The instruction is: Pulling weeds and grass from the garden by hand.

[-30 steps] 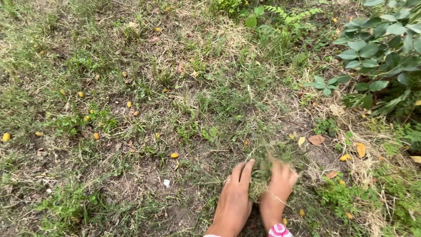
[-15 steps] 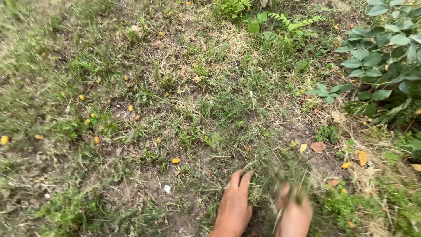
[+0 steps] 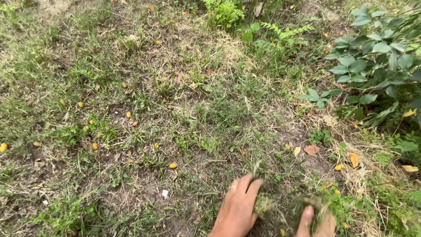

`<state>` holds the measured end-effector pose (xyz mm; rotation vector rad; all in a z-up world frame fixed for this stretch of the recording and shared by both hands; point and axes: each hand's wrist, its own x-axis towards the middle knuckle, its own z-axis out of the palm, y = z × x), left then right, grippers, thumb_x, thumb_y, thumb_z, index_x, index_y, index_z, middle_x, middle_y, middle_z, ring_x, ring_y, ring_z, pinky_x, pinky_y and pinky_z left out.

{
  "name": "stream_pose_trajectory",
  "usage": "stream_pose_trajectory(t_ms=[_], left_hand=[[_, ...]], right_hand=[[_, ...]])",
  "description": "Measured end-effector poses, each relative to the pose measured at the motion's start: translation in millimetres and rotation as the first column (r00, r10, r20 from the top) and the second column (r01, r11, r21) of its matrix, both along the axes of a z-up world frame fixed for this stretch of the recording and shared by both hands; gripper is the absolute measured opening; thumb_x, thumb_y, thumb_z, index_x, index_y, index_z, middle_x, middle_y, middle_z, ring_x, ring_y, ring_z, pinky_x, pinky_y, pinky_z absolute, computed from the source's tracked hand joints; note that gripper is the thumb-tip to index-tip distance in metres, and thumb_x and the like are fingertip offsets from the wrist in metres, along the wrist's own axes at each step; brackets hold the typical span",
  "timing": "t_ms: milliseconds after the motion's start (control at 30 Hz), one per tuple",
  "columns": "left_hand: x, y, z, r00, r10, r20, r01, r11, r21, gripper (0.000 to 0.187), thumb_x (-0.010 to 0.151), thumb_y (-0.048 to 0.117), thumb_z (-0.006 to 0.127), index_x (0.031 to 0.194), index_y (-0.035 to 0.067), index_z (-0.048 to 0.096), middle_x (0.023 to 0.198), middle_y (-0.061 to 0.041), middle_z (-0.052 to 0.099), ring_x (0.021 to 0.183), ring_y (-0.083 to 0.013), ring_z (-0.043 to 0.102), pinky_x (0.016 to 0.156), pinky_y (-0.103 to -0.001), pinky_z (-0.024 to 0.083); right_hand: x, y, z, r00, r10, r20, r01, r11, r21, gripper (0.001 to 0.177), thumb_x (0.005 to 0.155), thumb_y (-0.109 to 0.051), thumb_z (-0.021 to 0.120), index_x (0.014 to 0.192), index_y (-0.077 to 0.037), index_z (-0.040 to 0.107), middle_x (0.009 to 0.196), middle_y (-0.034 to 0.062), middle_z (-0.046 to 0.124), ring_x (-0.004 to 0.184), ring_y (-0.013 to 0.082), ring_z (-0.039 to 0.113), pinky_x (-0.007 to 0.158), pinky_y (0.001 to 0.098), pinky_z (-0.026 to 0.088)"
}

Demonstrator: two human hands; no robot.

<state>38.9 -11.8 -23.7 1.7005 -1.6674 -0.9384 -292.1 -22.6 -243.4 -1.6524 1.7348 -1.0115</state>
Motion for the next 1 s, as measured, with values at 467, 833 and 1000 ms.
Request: stream_pose_trajectory(t_ms=[467,833,1000], left_hand=[[5,-28,6,0.998,-0.04,0.039,0.038,0.998,0.048,0.092,0.073,-0.015,0.066,0.154,0.005,0.028,0.166,-0.017,0.02,0.15,-0.0377,0.024,0.12,-0.046,0.027],[14,-19,-7,0.998,0.014,-0.063,-0.012,0.999,0.039,0.083,0.071,-0.016,0.068,0.146,-0.003,0.038,0.157,-0.023,0.032,0.149,-0.0373,0.027,0.12,-0.044,0.027],[9,-16,-24,1.0,0.022,-0.012,-0.023,0.999,-0.047,0.081,0.07,-0.019,0.065,0.146,-0.005,0.041,0.157,-0.024,0.035,0.15,-0.0373,0.03,0.119,-0.043,0.028]], right_hand=[[203,-144,189,0.899,0.175,-0.401,-0.264,0.948,-0.176,0.098,0.086,-0.047,0.077,0.157,0.002,0.031,0.161,0.0324,0.026,0.148,0.0436,0.022,0.115,0.0558,0.021],[220,-147,148,0.982,0.049,-0.183,-0.057,0.998,-0.038,0.031,0.092,0.007,0.059,0.119,-0.005,0.068,0.113,0.0111,0.066,0.094,0.0223,0.057,0.073,0.0347,0.049],[218,-128,180,0.985,-0.089,0.146,0.065,0.985,0.161,0.029,0.097,0.0,0.052,0.122,-0.006,0.066,0.099,0.0072,0.068,0.063,0.0147,0.054,0.05,0.0312,0.041]])
